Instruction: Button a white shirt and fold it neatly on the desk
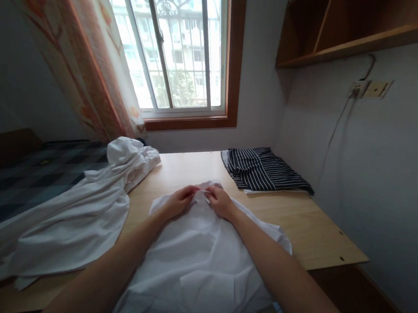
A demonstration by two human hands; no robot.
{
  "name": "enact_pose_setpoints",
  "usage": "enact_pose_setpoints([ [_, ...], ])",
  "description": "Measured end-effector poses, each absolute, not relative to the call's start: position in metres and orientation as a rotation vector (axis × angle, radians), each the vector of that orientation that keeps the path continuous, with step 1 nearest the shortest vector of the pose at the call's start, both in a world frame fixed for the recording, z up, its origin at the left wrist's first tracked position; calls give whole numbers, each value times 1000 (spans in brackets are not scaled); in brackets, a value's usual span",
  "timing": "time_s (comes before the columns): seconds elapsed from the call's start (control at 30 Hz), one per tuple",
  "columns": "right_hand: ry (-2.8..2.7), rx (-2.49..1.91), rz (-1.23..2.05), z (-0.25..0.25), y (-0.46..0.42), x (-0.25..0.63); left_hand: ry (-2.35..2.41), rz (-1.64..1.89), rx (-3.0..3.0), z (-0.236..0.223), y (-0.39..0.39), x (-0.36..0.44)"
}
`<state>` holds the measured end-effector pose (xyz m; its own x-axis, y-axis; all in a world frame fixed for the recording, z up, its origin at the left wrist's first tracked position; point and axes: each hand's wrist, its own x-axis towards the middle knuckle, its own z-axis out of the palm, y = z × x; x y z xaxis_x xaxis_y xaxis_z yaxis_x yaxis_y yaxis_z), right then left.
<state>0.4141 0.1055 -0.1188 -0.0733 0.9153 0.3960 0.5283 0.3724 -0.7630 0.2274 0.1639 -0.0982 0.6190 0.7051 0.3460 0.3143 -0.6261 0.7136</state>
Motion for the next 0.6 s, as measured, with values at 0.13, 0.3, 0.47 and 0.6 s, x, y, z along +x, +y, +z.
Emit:
enact_pose_setpoints([
  [0.13, -1664, -1257, 628, -121, 110, 420, 757, 750, 2134, -103, 164, 224],
  [0.3, -1581, -1261, 652, -125, 114, 420, 764, 706, 2117, -96, 163, 225],
  [0.47, -1492, -1231, 657, -126, 112, 416, 751, 662, 2080, -96, 164, 224],
  [0.6, -1448, -1181, 702, -124, 109, 413, 753, 653, 2056, -98, 165, 225],
])
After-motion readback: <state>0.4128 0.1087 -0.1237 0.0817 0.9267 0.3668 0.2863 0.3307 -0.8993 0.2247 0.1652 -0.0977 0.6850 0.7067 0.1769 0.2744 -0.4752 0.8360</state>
